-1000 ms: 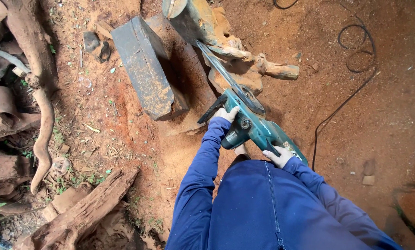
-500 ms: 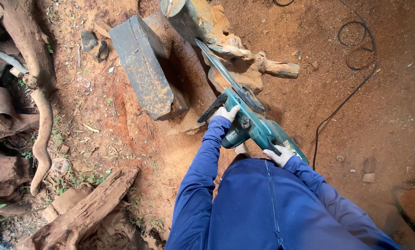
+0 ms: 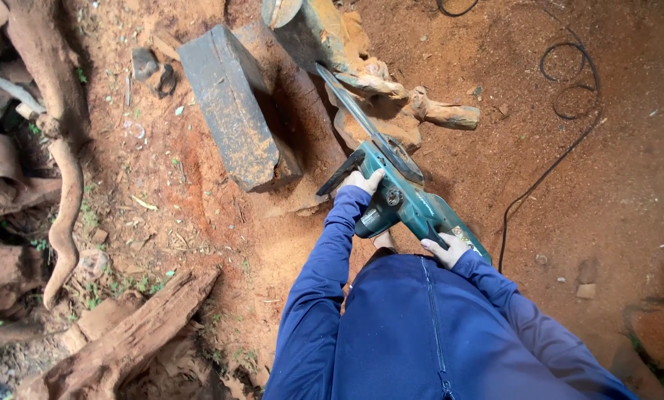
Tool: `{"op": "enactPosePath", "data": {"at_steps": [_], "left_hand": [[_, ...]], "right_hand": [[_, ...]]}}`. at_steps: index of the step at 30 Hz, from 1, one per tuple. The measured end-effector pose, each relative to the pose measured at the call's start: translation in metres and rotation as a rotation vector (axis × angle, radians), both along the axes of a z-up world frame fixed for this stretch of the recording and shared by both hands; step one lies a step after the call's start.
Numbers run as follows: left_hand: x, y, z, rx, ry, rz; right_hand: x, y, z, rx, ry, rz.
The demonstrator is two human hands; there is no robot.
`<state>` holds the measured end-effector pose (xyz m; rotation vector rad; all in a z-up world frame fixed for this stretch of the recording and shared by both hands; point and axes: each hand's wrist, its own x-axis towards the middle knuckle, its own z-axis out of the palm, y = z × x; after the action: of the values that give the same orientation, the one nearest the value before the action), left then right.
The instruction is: Carving and shaping a large piece of wood using an electric chainsaw
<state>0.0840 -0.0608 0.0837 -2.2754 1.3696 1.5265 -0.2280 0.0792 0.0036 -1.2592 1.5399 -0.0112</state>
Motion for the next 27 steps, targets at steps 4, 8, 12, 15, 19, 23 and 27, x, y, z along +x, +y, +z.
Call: {"op": "enactPosePath", "data": {"at_steps": [4, 8, 12, 15, 19, 23, 27], "left_hand": [[-0.015, 0.006, 0.072, -0.019, -0.011, 0.024], [-0.033, 0.014, 0.087, -0.068, 0.032, 0.108], [-0.046, 0.006, 0.088, -0.131, -0.055, 0.086], [-0.047, -0.004, 0.117, -0.170, -0.074, 0.104], [-0.051, -0.021, 0.133, -0.220, -0.112, 0.115], [-0.051, -0.033, 0.133, -0.226, -0.146, 0.115], [-0.048, -0.040, 0.137, -0.228, -0.157, 0.100]], "right_hand": [[-0.010, -0.009, 0.032, -0.043, 0.041, 0.073], [-0.045, -0.025, -0.008, -0.117, 0.059, 0.198], [-0.073, -0.053, -0.025, -0.156, 0.003, 0.259], [-0.086, -0.079, -0.039, -0.235, -0.093, 0.254], [-0.076, -0.112, -0.003, -0.114, -0.366, 0.147], [-0.062, -0.117, 0.046, -0.076, -0.495, 0.089], [-0.057, -0.120, 0.043, -0.083, -0.556, 0.018]]}}
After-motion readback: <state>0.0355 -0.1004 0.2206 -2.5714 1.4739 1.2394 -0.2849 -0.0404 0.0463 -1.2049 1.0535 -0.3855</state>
